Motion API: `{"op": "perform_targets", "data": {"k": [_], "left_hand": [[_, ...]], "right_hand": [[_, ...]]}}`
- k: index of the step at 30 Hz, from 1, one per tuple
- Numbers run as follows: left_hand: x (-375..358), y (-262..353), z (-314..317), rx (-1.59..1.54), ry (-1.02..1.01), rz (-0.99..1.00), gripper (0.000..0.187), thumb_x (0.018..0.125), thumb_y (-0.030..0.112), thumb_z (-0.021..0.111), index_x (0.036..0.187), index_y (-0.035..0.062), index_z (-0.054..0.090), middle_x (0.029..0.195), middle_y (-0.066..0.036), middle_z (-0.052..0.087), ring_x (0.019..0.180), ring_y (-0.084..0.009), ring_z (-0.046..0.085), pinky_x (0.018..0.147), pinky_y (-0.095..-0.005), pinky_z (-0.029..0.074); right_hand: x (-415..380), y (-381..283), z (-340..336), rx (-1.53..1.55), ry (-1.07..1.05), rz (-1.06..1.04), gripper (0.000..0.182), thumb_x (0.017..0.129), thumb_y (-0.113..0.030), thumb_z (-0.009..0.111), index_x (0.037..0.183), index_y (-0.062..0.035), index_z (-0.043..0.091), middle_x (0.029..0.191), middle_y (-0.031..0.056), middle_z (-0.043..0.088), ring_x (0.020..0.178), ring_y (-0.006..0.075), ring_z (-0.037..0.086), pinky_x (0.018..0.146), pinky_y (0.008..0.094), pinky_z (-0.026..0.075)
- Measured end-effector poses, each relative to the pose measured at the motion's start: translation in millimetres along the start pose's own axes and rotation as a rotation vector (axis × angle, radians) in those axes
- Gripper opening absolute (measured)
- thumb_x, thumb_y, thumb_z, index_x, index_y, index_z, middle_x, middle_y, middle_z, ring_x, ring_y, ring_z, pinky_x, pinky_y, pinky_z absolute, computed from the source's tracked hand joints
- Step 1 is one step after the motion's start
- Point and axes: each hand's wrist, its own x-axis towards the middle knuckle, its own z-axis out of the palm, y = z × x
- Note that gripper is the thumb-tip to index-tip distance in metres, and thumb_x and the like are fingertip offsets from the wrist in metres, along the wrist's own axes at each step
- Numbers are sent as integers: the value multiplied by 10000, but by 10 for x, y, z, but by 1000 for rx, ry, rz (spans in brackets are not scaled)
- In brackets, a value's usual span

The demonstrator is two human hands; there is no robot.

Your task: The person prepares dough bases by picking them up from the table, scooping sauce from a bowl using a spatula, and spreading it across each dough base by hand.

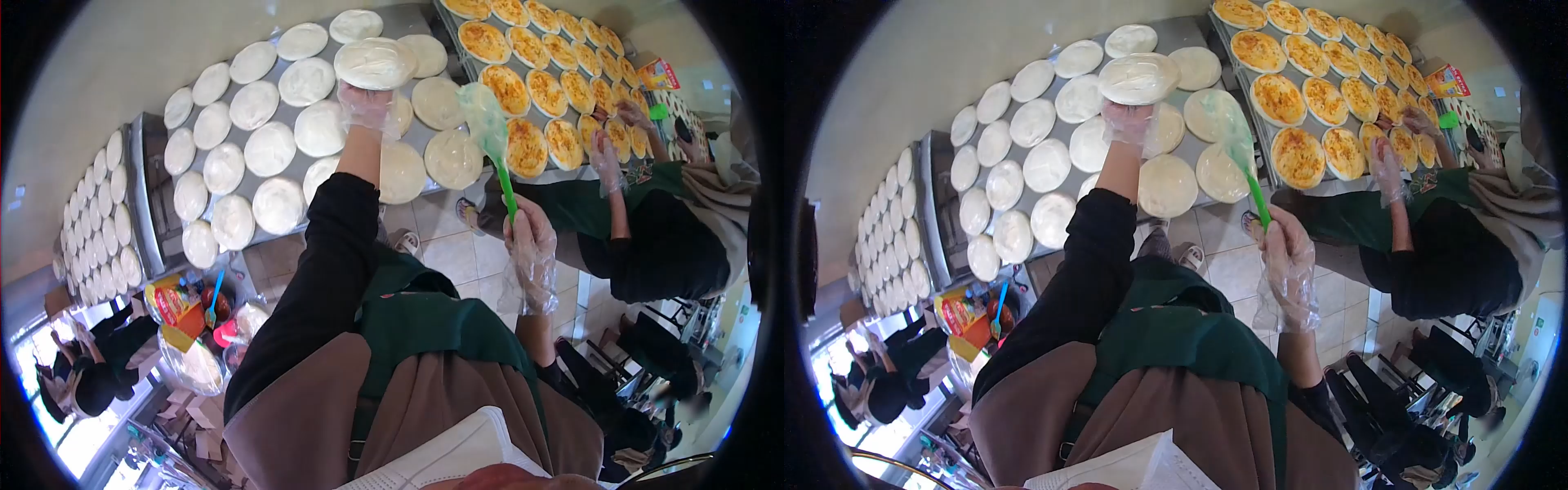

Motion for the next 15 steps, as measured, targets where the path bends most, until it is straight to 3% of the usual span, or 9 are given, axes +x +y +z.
{"op": "perform_targets", "data": {"k": [1, 3, 6, 7, 9, 13, 15], "left_hand": [[128, -145, 1, -11, 1, -6, 582, 714, 62, 750, 1238, -4, 505, 1188, -131, 608, 1078, -255, 616, 918, -406, 532], [424, -437, -2, 251, -97, 84, 663, 685, 100, 785, 1266, 1, 482, 1230, -131, 586, 1078, -246, 613, 931, -392, 529], [741, -933, 112, 295, -47, 206, 687, 639, 151, 817, 1235, 2, 508, 1162, -118, 624, 1027, -236, 640, 903, -377, 539], [828, -1093, 147, 288, -45, 198, 687, 639, 151, 817, 1235, 2, 508, 1162, -118, 624, 1027, -236, 640, 903, -377, 539], [1007, -1412, 215, -19, 100, -6, 635, 620, 161, 820, 1172, -1, 551, 1098, -107, 656, 985, -220, 659, 873, -366, 547], [1307, -1860, 246, 253, 85, 102, 612, 636, 170, 807, 1162, -7, 550, 1111, -122, 655, 988, -240, 661, 866, -388, 551], [1428, -2132, 151, -754, 197, -389, 632, 661, 145, 791, 1210, 0, 515, 1162, -136, 632, 1017, -272, 649, 869, -409, 549]], "right_hand": [[68, -44, 17, -33, 38, 30, 271, 982, -146, 491, 1189, 7, 574, 727, -11, 520, 564, 24, 391, 491, 168, 304], [219, -83, 34, -70, 87, 57, 269, 985, -162, 488, 1186, -10, 581, 709, -9, 513, 540, 24, 391, 468, 164, 302], [466, -93, 6, -104, 119, 102, 266, 987, -170, 487, 1180, -12, 581, 696, -6, 509, 526, 29, 397, 458, 163, 298], [524, -110, 19, -111, 126, 107, 266, 987, -170, 487, 1180, -12, 581, 696, -6, 509, 526, 29, 397, 458, 163, 298], [647, -146, 27, -32, 147, 140, 271, 977, -135, 497, 1199, 1, 573, 692, -14, 501, 560, 34, 397, 488, 182, 306], [848, -154, 43, -47, 179, 157, 277, 985, -153, 498, 1217, -13, 556, 697, 1, 505, 559, 40, 400, 487, 186, 308], [920, -163, 38, -46, 180, 168, 282, 986, -162, 500, 1220, -12, 551, 699, 7, 508, 559, 44, 403, 486, 187, 310]]}}
